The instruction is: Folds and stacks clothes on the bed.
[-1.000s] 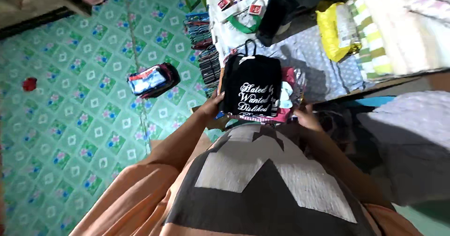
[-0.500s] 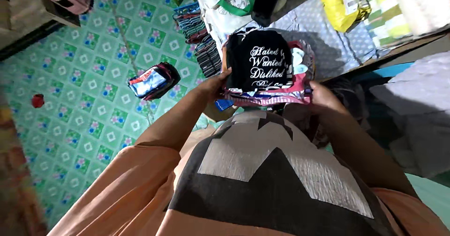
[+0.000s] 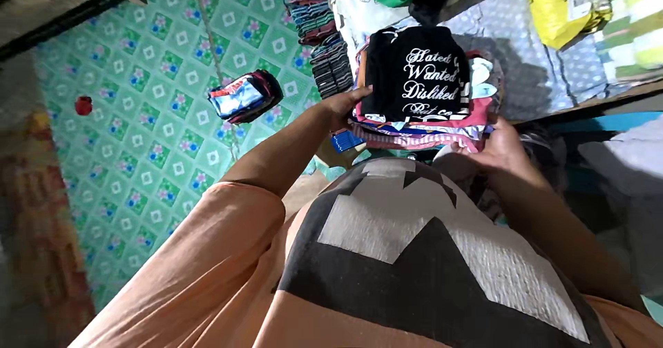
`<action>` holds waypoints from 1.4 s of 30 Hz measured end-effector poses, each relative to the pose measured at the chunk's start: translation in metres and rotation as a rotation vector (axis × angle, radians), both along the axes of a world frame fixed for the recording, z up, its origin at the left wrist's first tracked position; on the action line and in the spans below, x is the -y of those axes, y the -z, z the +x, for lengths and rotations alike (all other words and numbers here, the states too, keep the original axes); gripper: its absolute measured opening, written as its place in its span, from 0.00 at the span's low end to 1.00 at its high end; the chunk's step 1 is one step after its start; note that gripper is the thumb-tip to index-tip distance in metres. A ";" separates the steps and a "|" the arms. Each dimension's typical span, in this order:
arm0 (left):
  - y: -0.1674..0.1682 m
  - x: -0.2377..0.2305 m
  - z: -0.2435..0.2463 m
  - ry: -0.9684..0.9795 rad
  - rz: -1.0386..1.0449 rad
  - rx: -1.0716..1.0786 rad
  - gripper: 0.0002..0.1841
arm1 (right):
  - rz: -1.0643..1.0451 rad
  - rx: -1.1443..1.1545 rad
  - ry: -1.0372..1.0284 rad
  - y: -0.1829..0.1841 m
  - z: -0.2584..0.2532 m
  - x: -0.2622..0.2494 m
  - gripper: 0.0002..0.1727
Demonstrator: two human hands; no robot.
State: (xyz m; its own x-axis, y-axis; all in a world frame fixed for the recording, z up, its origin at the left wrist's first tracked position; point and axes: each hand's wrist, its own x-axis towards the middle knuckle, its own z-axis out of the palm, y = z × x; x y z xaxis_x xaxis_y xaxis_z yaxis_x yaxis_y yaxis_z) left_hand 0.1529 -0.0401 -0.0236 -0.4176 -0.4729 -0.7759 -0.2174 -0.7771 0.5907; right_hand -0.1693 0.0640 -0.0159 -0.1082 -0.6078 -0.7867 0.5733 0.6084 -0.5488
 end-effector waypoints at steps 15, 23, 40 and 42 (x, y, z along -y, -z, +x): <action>-0.017 -0.044 -0.015 -0.308 -0.042 -0.110 0.26 | -0.423 0.101 -0.216 0.022 -0.016 -0.001 0.18; -0.057 -0.066 -0.013 -0.323 -0.149 -0.049 0.19 | -0.554 0.129 -0.277 0.000 -0.030 0.004 0.11; -0.107 -0.071 -0.109 -0.529 -0.442 -0.122 0.27 | -0.690 0.177 -0.254 -0.039 -0.124 0.041 0.14; -0.110 -0.069 -0.132 -0.515 -0.475 -0.121 0.31 | -0.786 0.190 -0.320 -0.046 -0.155 0.050 0.20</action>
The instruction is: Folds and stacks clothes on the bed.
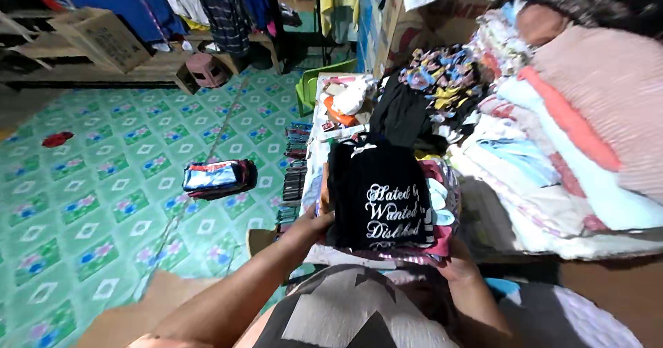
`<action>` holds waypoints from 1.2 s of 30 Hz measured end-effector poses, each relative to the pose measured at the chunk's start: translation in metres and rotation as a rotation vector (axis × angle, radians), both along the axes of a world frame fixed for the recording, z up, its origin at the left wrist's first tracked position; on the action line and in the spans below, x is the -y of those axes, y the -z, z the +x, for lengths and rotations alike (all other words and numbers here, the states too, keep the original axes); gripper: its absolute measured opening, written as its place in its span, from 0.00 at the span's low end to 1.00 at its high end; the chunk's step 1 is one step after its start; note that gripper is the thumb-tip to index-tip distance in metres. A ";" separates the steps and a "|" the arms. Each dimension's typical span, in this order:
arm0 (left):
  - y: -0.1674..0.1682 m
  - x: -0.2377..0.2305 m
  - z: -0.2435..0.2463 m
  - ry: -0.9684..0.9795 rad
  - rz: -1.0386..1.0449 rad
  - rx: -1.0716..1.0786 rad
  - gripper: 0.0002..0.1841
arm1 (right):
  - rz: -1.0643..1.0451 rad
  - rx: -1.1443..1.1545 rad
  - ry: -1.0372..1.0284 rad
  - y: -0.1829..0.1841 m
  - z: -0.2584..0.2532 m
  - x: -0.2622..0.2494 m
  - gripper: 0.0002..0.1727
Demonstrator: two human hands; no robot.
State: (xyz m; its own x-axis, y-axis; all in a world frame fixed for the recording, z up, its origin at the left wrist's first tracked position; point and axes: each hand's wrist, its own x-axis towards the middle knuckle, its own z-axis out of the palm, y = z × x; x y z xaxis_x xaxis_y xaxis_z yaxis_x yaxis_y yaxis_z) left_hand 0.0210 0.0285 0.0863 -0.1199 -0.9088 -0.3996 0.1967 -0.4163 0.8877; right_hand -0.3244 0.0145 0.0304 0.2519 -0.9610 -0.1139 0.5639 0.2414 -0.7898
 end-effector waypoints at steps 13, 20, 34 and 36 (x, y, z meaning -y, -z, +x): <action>0.143 0.014 -0.084 0.207 0.271 -0.018 0.31 | 0.483 -0.533 0.200 0.092 -0.092 0.020 0.13; 0.139 0.008 -0.088 0.236 0.273 0.162 0.42 | -0.239 -1.613 0.314 -0.013 -0.068 0.022 0.32; 0.134 0.050 -0.046 0.882 0.087 0.449 0.38 | -0.449 -1.985 -0.286 0.014 0.059 0.074 0.38; 0.116 0.070 -0.026 0.887 0.047 0.460 0.34 | -0.430 -1.978 -0.302 0.013 0.062 0.073 0.38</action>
